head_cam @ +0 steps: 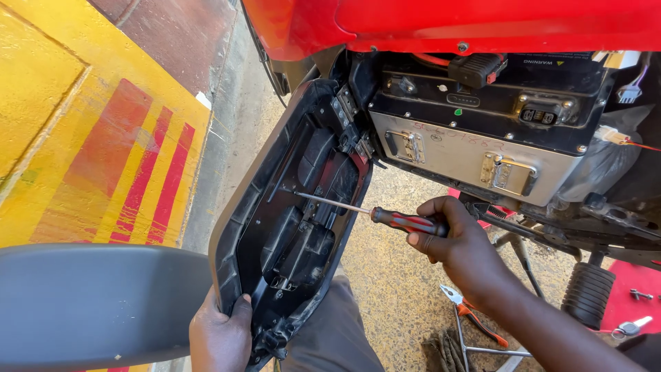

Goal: Using a screwdriver to remove or install screws on a motorcycle side panel

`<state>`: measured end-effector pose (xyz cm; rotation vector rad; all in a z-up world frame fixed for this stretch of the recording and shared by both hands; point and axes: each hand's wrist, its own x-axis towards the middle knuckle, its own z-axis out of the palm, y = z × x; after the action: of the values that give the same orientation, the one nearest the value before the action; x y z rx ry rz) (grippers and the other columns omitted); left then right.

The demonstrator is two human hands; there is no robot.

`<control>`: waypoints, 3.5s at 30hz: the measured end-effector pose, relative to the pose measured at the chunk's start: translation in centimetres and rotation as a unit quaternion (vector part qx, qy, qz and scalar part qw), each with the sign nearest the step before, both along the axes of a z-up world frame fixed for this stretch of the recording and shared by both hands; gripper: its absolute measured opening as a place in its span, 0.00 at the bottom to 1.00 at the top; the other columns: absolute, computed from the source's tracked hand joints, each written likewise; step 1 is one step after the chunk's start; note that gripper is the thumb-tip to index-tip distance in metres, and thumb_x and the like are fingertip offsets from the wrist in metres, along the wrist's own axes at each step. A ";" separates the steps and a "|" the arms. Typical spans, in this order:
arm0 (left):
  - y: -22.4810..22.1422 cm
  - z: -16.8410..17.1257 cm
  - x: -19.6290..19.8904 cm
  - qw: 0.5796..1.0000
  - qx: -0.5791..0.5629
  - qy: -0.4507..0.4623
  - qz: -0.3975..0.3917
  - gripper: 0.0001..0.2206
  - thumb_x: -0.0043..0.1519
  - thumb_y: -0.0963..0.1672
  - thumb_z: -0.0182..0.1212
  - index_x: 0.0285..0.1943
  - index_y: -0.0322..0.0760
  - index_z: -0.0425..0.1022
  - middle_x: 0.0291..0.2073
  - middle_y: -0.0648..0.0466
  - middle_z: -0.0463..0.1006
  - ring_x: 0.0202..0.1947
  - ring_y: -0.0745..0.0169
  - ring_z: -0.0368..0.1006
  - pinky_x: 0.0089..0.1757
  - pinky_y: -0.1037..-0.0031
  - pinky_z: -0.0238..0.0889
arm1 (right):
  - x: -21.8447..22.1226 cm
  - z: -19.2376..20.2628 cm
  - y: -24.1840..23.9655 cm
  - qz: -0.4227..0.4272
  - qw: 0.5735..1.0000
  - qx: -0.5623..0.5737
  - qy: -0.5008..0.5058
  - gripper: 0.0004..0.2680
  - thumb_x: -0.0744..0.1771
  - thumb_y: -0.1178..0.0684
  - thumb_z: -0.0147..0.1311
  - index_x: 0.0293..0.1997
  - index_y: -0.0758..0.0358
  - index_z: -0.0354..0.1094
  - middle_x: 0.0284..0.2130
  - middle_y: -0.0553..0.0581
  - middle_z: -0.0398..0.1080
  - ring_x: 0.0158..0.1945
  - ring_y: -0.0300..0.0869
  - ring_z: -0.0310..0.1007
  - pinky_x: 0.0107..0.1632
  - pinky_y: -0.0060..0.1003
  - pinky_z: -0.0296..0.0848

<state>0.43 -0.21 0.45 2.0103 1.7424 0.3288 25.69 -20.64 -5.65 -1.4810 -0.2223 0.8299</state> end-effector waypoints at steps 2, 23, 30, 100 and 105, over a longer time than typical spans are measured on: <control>0.0 -0.1 -0.1 1.000 0.006 -0.006 -0.008 0.10 0.61 0.39 0.61 0.49 0.35 0.81 0.29 0.44 0.84 0.30 0.53 0.79 0.41 0.67 0.68 | -0.4 0.6 -0.1 0.003 0.995 -0.053 -0.084 0.11 0.65 0.61 0.62 0.51 0.64 0.68 0.31 0.57 0.68 0.30 0.42 0.64 0.35 0.40 0.63; 0.8 -0.9 -0.9 0.999 0.032 0.014 -0.021 0.10 0.60 0.40 0.62 0.49 0.35 0.81 0.30 0.43 0.84 0.30 0.50 0.80 0.40 0.65 0.69 | -0.6 2.6 -0.3 0.022 0.962 -0.161 -0.221 0.09 0.66 0.49 0.60 0.48 0.58 0.74 0.24 0.52 0.72 0.24 0.40 0.63 0.31 0.39 0.60; 2.4 -3.4 -2.3 0.998 0.063 -0.016 -0.022 0.15 0.58 0.41 0.66 0.54 0.34 0.81 0.30 0.43 0.83 0.30 0.50 0.78 0.38 0.65 0.68 | 0.2 2.8 -0.2 -0.014 0.974 -0.051 0.218 0.17 0.74 0.45 0.46 0.39 0.72 0.71 0.20 0.57 0.55 0.19 0.44 0.50 0.24 0.44 0.56; 1.5 -2.2 -1.6 0.997 0.034 -0.074 -0.016 0.12 0.59 0.36 0.63 0.51 0.28 0.81 0.32 0.42 0.84 0.30 0.54 0.77 0.38 0.67 0.67 | 0.2 0.0 0.2 0.140 0.700 -0.119 -0.690 0.24 0.65 0.53 0.58 0.70 0.33 0.61 0.19 0.49 0.65 0.17 0.43 0.63 0.22 0.44 0.61; 1.9 -2.7 -2.1 0.988 0.032 -0.148 -0.029 0.13 0.58 0.33 0.63 0.52 0.24 0.80 0.33 0.42 0.83 0.31 0.56 0.74 0.39 0.69 0.66 | -0.5 1.9 0.6 0.134 0.856 -0.126 -0.483 0.23 0.59 0.58 0.61 0.58 0.33 0.76 0.25 0.45 0.81 0.18 0.39 0.73 0.25 0.41 0.69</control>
<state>-1.67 1.66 -2.24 1.9370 1.5043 0.6362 25.22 -20.05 -3.71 -2.0552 -1.1276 0.2488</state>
